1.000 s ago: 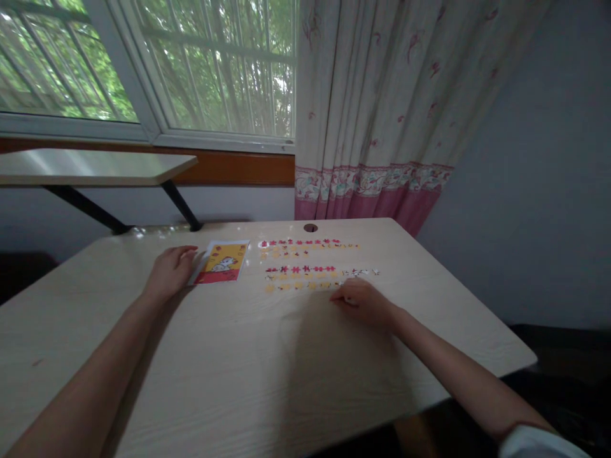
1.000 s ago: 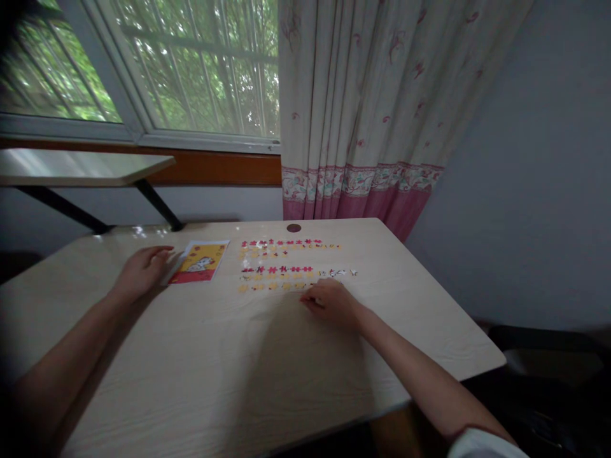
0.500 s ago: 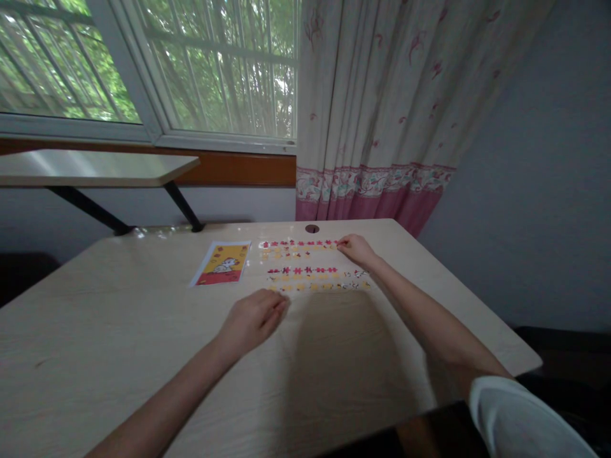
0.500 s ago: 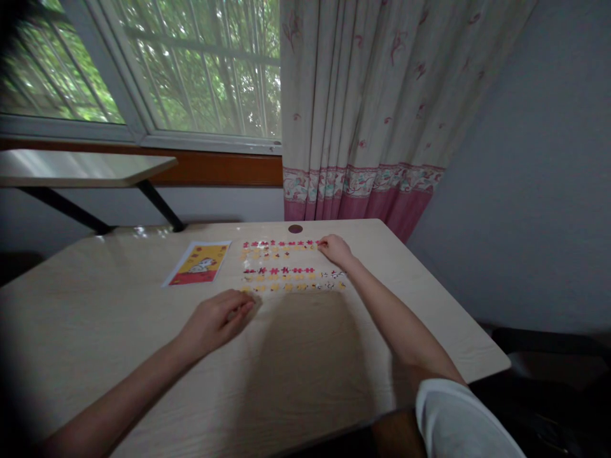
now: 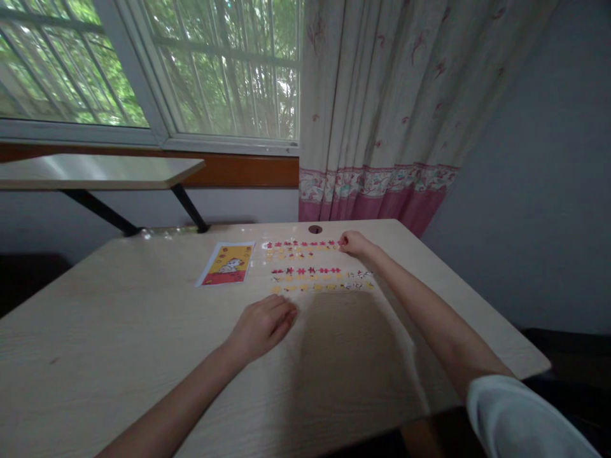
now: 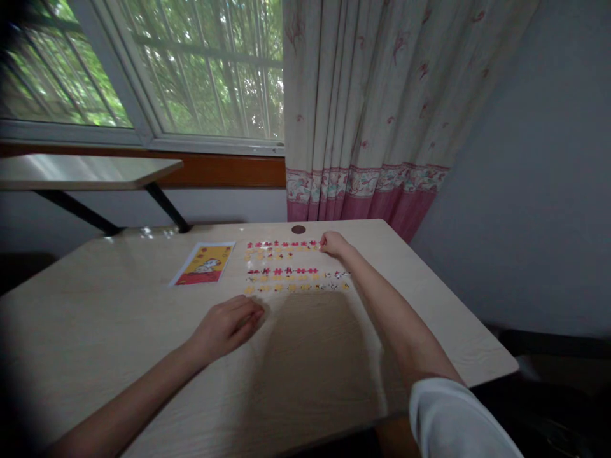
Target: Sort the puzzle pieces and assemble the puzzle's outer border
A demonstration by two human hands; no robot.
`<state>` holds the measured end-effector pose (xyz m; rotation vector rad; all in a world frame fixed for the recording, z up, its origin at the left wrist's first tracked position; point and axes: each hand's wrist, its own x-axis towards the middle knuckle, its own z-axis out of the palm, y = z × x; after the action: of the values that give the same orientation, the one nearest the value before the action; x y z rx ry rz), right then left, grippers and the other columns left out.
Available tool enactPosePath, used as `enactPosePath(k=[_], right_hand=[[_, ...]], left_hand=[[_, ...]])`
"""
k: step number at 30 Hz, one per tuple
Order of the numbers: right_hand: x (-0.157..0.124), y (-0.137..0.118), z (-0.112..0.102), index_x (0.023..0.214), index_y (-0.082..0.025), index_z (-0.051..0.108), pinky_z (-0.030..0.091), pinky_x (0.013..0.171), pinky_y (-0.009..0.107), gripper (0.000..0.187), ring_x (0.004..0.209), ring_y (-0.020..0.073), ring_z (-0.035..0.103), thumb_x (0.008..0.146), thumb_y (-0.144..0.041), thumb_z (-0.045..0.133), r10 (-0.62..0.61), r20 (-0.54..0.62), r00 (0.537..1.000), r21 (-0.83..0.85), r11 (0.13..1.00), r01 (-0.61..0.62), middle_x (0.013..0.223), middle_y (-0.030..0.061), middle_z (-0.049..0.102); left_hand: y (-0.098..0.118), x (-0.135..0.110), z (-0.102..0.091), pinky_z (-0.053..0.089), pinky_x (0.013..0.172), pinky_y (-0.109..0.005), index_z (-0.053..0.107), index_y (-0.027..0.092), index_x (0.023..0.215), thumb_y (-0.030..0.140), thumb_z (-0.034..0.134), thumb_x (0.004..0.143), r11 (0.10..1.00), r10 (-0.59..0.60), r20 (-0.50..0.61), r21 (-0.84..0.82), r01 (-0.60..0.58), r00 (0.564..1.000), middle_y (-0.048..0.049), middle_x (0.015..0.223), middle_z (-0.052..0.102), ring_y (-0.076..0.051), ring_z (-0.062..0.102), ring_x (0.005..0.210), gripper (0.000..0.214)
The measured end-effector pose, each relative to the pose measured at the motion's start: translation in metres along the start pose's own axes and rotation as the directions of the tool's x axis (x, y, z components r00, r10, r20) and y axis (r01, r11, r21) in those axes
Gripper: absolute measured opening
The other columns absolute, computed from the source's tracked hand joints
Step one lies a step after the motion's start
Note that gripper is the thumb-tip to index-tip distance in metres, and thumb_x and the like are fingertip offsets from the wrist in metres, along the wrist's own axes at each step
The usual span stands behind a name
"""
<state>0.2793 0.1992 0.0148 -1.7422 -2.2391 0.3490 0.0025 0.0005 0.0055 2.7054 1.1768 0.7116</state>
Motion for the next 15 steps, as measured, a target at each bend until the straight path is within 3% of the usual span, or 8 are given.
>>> enactPosePath(k=[4, 7, 10, 12, 15], right_hand=[[-0.021, -0.016, 0.0, 0.081, -0.012, 0.063, 0.039, 0.06, 0.021, 0.011, 0.069, 0.0124, 0.057, 0.07, -0.015, 0.063, -0.029, -0.078, 0.997, 0.093, 0.995, 0.036, 0.077, 0.0064, 0.065], [-0.055, -0.04, 0.009, 0.088, -0.015, 0.061, 0.042, 0.059, 0.019, 0.015, 0.066, 0.0098, 0.057, 0.075, -0.023, 0.059, -0.079, -0.088, 0.993, 0.236, 0.967, 0.098, 0.077, 0.0034, 0.065], [-0.093, -0.064, 0.023, 0.08, -0.014, 0.061, 0.045, 0.059, 0.022, 0.022, 0.063, 0.0105, 0.058, 0.07, -0.033, 0.065, -0.215, 0.005, 0.977, 0.695, 0.703, 0.151, 0.071, 0.0027, 0.063], [-0.113, -0.076, 0.032, 0.078, -0.015, 0.061, 0.046, 0.061, 0.024, 0.025, 0.063, 0.0105, 0.059, 0.068, -0.037, 0.067, -0.241, 0.041, 0.97, 0.821, 0.562, 0.105, 0.071, 0.0021, 0.064], [-0.13, -0.086, 0.042, 0.075, -0.016, 0.062, 0.048, 0.062, 0.025, 0.028, 0.063, 0.0105, 0.06, 0.064, -0.041, 0.071, -0.224, 0.066, 0.972, 0.888, 0.457, 0.045, 0.07, 0.0009, 0.065]], left_hand=[[0.005, 0.003, -0.003, 0.043, 0.065, -0.026, 0.062, 0.017, 0.082, 0.027, 0.04, 0.089, 0.967, -0.129, -0.024, -0.222, 0.121, 0.991, -0.005, 0.076, 0.064, -0.016, 0.057, 0.072, 0.025], [0.009, 0.007, 0.0, 0.042, 0.059, -0.024, 0.065, 0.018, 0.083, 0.033, 0.044, 0.086, 0.838, -0.341, 0.023, -0.444, 0.316, 0.94, -0.0044, 0.076, 0.066, -0.015, 0.057, 0.067, 0.026], [0.011, 0.01, 0.006, 0.042, 0.057, -0.024, 0.065, 0.017, 0.086, 0.037, 0.053, 0.08, 0.644, -0.498, 0.077, -0.633, 0.428, 0.864, -0.004, 0.075, 0.066, -0.016, 0.058, 0.066, 0.025], [0.012, 0.011, 0.01, 0.043, 0.058, -0.024, 0.065, 0.016, 0.086, 0.037, 0.06, 0.073, 0.529, -0.553, 0.083, -0.734, 0.426, 0.829, -0.0038, 0.074, 0.065, -0.016, 0.059, 0.068, 0.025], [0.013, 0.013, 0.013, 0.043, 0.057, -0.023, 0.064, 0.015, 0.085, 0.034, 0.068, 0.066, 0.403, -0.588, 0.104, -0.823, 0.402, 0.802, -0.0029, 0.07, 0.063, -0.015, 0.058, 0.065, 0.027]])
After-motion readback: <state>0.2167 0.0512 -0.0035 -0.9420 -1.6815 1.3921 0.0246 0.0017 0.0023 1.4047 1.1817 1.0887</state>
